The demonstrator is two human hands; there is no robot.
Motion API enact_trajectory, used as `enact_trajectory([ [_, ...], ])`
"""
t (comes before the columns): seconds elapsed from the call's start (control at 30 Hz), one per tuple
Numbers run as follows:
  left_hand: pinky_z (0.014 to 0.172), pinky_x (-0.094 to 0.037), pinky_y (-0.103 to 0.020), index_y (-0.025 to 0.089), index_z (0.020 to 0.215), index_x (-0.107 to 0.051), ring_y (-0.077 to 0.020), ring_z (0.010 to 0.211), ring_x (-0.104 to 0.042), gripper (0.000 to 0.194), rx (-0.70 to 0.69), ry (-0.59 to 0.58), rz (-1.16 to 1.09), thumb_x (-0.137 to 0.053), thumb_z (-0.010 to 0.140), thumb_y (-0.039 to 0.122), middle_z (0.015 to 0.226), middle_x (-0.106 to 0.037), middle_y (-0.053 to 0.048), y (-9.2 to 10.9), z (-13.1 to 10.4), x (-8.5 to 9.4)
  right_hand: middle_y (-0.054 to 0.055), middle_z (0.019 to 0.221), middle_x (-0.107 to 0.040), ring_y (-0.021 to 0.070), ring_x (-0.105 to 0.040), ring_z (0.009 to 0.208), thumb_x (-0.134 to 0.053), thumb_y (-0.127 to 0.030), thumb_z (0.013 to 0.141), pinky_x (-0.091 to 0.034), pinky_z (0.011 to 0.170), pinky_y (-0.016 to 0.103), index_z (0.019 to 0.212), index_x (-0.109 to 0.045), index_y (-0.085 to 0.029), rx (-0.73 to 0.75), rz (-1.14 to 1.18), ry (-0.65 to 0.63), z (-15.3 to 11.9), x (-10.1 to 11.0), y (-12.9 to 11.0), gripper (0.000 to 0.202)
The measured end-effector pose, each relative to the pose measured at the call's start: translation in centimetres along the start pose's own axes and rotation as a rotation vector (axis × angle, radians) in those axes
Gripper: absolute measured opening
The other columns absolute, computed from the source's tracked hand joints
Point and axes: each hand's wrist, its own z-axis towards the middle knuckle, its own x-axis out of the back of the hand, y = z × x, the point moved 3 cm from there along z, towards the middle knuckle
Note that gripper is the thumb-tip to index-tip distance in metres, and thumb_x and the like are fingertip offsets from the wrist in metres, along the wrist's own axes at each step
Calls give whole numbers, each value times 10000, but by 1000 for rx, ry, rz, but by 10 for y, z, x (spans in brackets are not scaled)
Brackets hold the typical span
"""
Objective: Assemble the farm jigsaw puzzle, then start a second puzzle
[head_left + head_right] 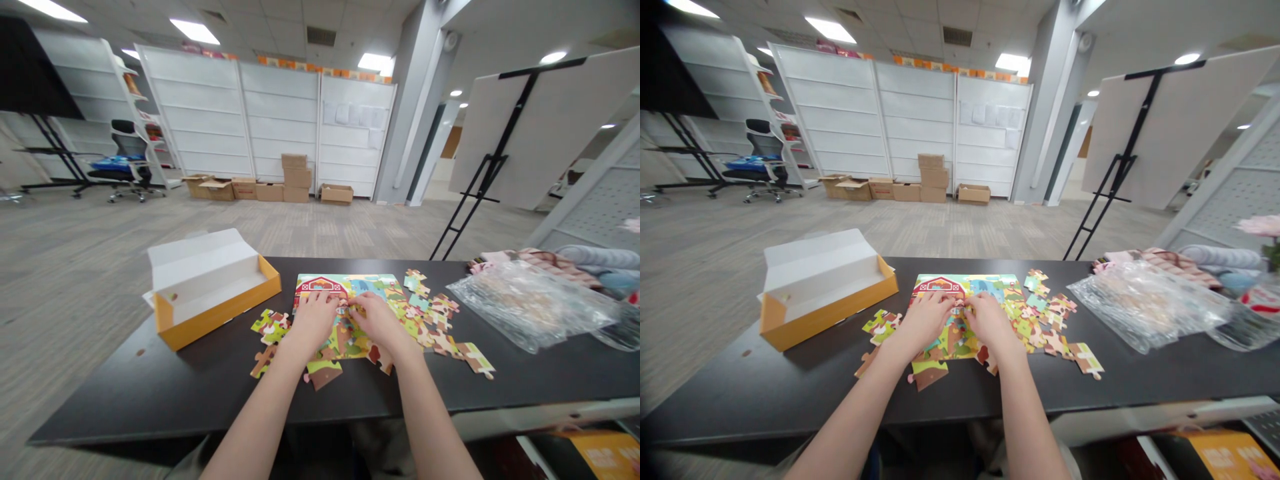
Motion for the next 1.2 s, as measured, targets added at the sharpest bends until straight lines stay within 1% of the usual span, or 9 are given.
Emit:
enact_trajectory([
  [0.17, 1037, -468, -381, 231, 1336, -592, -238, 1231, -589, 349, 5, 13, -119, -422, 1035, 278, 1286, -661, -114, -10, 0, 4, 106, 1124, -677, 232, -653, 1004, -546, -160, 925, -471, 947, 359, 1130, -719, -186, -53, 48, 143, -2, 13, 14, 269],
  [0.23, 1010, -486, -371, 219, 1270, -632, -238, 1196, -612, 316, 8, -3, -119, -437, 1028, 273, 1257, -674, -114, -11, 0, 4, 90, 1103, -678, 216, -655, 947, -526, -169, 935, -474, 926, 358, 1126, -717, -203, -58, 70, 202, -3, 18, 16, 272],
  [0.3, 994, -497, -376, 201, 1183, -672, -247, 1172, -624, 278, 6, -20, -100, -456, 1013, 248, 1229, -687, -117, -9, 1, 4, 81, 1083, -676, 208, -654, 922, -511, -187, 947, -475, 913, 356, 1097, -728, -221, -45, 83, 216, -4, 19, 17, 266],
  [0.4, 997, -500, -394, 184, 1172, -675, -264, 1195, -612, 280, -3, -5, -71, -453, 1006, 219, 1237, -688, -123, -4, 3, 2, 85, 1081, -669, 222, -650, 976, -522, -190, 940, -474, 925, 358, 1057, -738, -220, -11, 71, 165, -6, 15, 15, 247],
  [0.57, 986, -508, -373, 203, 1168, -678, -256, 1196, -609, 266, 11, -20, -89, -479, 995, 238, 1241, -677, -108, -3, 3, 8, 105, 1123, -663, 235, -649, 1035, -556, -193, 927, -474, 947, 365, 1113, -712, -190, -15, 51, 118, -7, 11, 18, 243],
  [0.67, 965, -518, -369, 215, 1132, -685, -262, 1162, -625, 231, 62, -25, -65, -534, 957, 233, 1237, -669, -102, -13, -1, 20, 107, 1111, -685, 248, -659, 1034, -559, -200, 930, -479, 923, 368, 1102, -711, -186, -31, 33, 83, -8, 13, 19, 230],
  [0.83, 826, -556, -395, 166, 1119, -679, -312, 1014, -686, 255, 224, -86, 40, -603, 907, 285, 1122, -695, -138, -38, -14, 35, 103, 1090, -721, 262, -673, 1021, -567, -212, 934, -486, 884, 364, 1085, -719, -195, -46, 13, 22, -9, 12, 17, 214],
  [0.93, 784, -554, -374, 161, 1085, -681, -306, 969, -711, 235, 286, -118, 19, -604, 891, 270, 1071, -710, -137, -45, -18, 37, 104, 1088, -727, 262, -674, 1030, -575, -219, 936, -485, 896, 357, 1065, -722, -192, -21, -2, 7, -7, 8, 16, 197],
  [1.2, 764, -535, -353, 165, 991, -685, -305, 942, -731, 164, 372, -90, -57, -588, 863, 194, 988, -751, -146, -50, -17, 34, 99, 1043, -725, 240, -681, 958, -575, -250, 949, -487, 848, 325, 1040, -727, -189, -14, -29, -6, -8, 6, 14, 187],
])
